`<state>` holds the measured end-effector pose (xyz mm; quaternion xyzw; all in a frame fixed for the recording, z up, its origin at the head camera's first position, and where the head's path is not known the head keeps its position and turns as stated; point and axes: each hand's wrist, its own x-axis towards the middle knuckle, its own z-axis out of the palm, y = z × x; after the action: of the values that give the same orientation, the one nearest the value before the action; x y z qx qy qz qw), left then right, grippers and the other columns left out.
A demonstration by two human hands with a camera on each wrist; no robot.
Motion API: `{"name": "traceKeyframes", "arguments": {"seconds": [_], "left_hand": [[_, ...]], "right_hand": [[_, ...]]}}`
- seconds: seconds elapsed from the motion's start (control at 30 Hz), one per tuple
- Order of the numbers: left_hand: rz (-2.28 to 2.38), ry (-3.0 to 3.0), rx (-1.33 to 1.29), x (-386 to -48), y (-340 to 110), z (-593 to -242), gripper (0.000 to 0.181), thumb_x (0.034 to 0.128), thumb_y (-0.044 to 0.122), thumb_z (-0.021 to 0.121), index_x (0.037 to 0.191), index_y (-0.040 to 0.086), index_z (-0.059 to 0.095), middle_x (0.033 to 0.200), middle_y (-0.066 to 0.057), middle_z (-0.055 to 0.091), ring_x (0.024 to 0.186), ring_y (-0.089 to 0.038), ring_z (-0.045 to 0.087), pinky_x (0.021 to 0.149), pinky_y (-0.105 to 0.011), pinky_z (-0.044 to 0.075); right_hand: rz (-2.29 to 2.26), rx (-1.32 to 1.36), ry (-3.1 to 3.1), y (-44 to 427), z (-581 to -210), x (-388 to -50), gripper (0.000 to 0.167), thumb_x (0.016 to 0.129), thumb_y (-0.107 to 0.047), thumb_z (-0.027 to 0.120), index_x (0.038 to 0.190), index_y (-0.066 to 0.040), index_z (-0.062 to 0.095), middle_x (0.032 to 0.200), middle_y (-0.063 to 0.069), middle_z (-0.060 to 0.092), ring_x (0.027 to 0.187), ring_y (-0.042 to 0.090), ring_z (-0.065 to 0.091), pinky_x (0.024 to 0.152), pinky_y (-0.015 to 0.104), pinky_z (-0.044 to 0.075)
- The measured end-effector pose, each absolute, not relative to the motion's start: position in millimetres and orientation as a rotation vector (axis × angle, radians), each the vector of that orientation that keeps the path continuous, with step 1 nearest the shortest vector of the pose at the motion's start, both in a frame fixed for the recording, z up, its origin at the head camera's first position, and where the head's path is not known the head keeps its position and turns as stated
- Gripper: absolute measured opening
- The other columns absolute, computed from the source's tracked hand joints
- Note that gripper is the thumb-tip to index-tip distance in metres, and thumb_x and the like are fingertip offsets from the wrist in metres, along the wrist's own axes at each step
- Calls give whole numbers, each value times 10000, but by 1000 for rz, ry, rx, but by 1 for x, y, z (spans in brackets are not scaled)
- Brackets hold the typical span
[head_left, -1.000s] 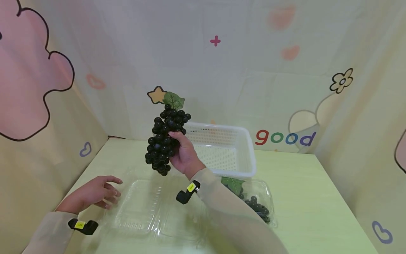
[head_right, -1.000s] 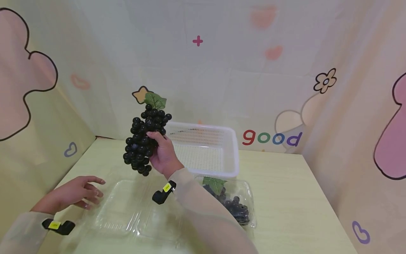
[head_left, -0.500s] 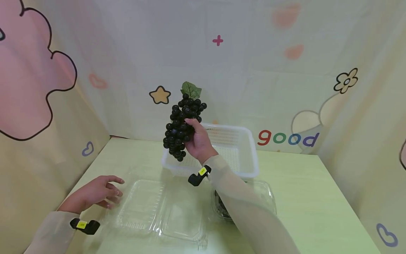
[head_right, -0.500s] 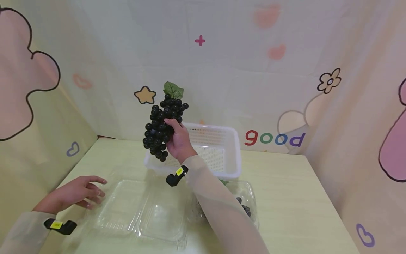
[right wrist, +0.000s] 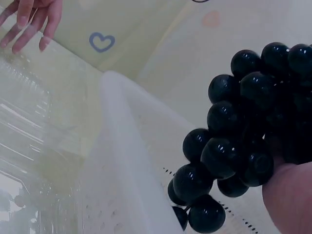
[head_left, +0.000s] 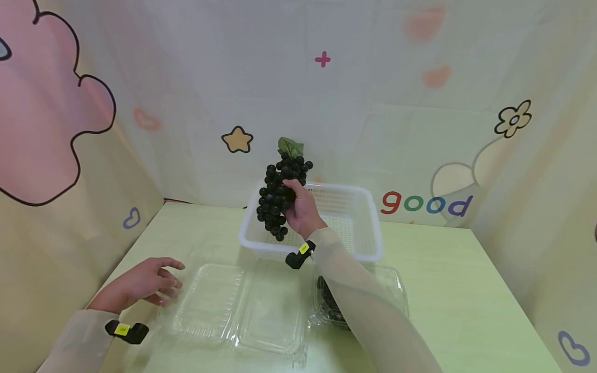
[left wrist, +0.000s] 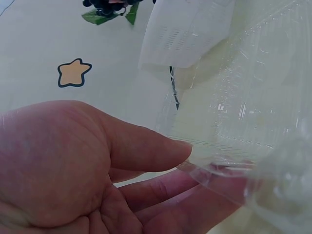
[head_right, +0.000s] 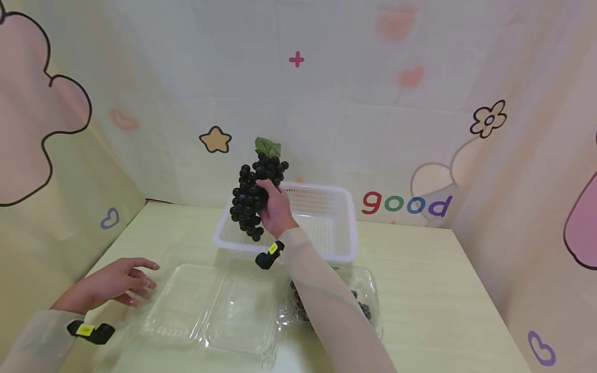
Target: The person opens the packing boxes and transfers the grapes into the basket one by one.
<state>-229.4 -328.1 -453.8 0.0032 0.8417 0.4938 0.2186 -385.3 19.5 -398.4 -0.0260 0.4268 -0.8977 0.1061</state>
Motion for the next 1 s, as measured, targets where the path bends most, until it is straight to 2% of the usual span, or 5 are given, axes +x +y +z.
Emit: {"name": "traceKeyframes", "arguments": {"seconds": [0.17,0.47,0.73,1.0], "left_hand": [[1364,2334,2,-230,-328,-455,478,998,34,552,1438,-93,415,1129,-225,706,891,-269,725,707,-424,631],[1363,2335,-1,-230,-328,-454,479,995,29,549,1439,-93,415,1126,-218,705,890,-265,721,714,-428,631],[1370,2327,-18,-230,-327,-453,482,998,36,565,1441,-83,418,1130,-225,702,883,-260,718,707,-417,629],[1341,2335,-79,-230,-325,-453,486,986,37,583,1441,-57,440,1133,-193,710,895,-253,714,715,-400,629]], "right_hand": [[-2600,47,1277,23,-405,-394,273,910,-230,664,1157,-150,581,1165,4,612,1054,165,602,944,310,515],[-2452,367,1286,26,-408,-396,273,882,-261,709,1110,-138,623,1073,-3,667,941,130,665,803,262,584],[-2377,477,1320,24,-415,-402,453,878,-262,727,1279,-104,586,1212,72,636,1074,206,648,1010,374,556],[-2260,501,1392,23,-416,-404,509,931,-213,702,1380,-60,516,1380,124,585,1192,261,608,1084,445,511]]}}
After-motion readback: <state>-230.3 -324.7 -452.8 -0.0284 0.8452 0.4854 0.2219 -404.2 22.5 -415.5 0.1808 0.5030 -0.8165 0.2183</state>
